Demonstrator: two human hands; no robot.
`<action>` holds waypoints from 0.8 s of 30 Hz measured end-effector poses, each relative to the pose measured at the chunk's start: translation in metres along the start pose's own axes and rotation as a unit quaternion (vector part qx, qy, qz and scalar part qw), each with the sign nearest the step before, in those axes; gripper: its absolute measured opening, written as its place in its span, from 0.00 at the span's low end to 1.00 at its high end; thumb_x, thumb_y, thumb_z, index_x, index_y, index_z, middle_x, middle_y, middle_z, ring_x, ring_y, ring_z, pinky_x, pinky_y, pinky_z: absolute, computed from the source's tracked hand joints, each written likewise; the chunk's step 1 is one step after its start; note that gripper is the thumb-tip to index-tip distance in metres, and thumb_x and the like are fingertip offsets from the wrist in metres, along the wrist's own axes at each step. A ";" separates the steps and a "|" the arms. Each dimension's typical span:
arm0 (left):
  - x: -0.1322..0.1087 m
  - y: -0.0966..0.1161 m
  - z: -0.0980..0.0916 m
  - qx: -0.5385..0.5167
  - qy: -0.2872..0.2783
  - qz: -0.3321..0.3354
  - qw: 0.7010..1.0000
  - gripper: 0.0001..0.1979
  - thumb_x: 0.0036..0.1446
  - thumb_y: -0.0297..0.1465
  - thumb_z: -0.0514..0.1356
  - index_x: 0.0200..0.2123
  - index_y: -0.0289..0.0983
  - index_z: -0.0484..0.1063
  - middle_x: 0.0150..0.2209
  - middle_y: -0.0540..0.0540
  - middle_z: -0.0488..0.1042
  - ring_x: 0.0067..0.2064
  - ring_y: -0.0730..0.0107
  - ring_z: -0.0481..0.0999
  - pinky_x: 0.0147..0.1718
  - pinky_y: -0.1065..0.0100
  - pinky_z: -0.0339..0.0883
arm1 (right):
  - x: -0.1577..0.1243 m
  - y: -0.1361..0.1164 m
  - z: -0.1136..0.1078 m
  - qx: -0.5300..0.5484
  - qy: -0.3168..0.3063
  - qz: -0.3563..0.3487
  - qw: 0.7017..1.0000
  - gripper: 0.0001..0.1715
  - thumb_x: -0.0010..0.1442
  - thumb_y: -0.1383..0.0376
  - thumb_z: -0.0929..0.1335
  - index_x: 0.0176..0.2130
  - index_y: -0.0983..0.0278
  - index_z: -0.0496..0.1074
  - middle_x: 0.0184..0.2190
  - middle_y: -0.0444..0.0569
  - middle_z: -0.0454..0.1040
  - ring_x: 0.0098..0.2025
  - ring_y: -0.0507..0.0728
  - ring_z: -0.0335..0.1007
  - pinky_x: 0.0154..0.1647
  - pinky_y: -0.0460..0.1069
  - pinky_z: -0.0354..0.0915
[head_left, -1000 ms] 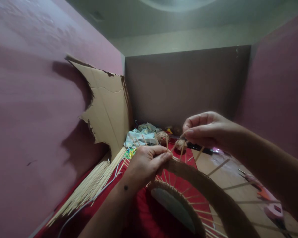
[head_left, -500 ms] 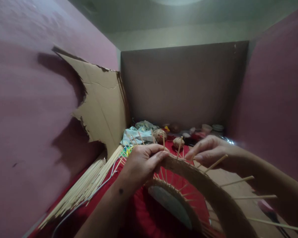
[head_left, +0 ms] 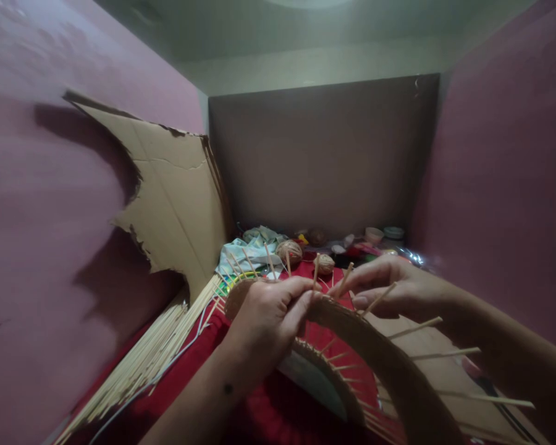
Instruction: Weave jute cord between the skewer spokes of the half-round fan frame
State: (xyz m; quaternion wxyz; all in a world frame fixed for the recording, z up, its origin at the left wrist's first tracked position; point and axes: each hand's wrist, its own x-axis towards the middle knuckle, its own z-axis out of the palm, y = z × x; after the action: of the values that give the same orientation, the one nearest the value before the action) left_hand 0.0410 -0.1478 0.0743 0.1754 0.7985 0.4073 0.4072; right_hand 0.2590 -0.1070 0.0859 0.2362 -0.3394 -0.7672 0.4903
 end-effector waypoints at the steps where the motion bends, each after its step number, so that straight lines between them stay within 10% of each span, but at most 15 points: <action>1: 0.002 0.000 -0.001 0.001 -0.010 -0.008 1.000 0.12 0.57 0.32 0.52 0.30 0.36 0.75 0.16 0.52 0.68 0.18 0.78 0.64 0.16 0.76 0.57 | -0.001 0.000 -0.001 0.000 0.003 0.005 1.000 0.21 0.51 0.57 0.70 0.42 0.66 0.75 0.16 0.38 0.56 0.17 0.44 0.43 0.16 0.42 0.43; 7: 0.003 0.002 -0.006 -0.019 -0.024 -0.033 0.999 0.15 0.57 0.34 0.52 0.23 0.36 0.72 0.14 0.52 0.64 0.17 0.78 0.61 0.14 0.76 0.54 | -0.012 -0.017 -0.019 -0.116 0.047 0.007 0.992 0.14 0.49 0.57 0.71 0.29 0.67 0.76 0.20 0.44 0.66 0.23 0.48 0.58 0.22 0.44 0.55; 24: 0.004 -0.002 -0.001 0.019 -0.006 -0.027 0.999 0.15 0.57 0.36 0.53 0.22 0.36 0.71 0.16 0.53 0.63 0.19 0.78 0.60 0.17 0.75 0.54 | -0.039 -0.043 -0.023 -0.061 0.112 -0.023 0.992 0.15 0.46 0.55 0.72 0.21 0.64 0.70 0.15 0.40 0.56 0.18 0.46 0.48 0.16 0.45 0.45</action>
State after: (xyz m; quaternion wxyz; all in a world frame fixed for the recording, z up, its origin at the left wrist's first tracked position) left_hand 0.0407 -0.1433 0.0754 0.1738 0.7928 0.4352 0.3896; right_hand 0.2878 -0.1352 0.1337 0.3111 -0.3884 -0.7717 0.3959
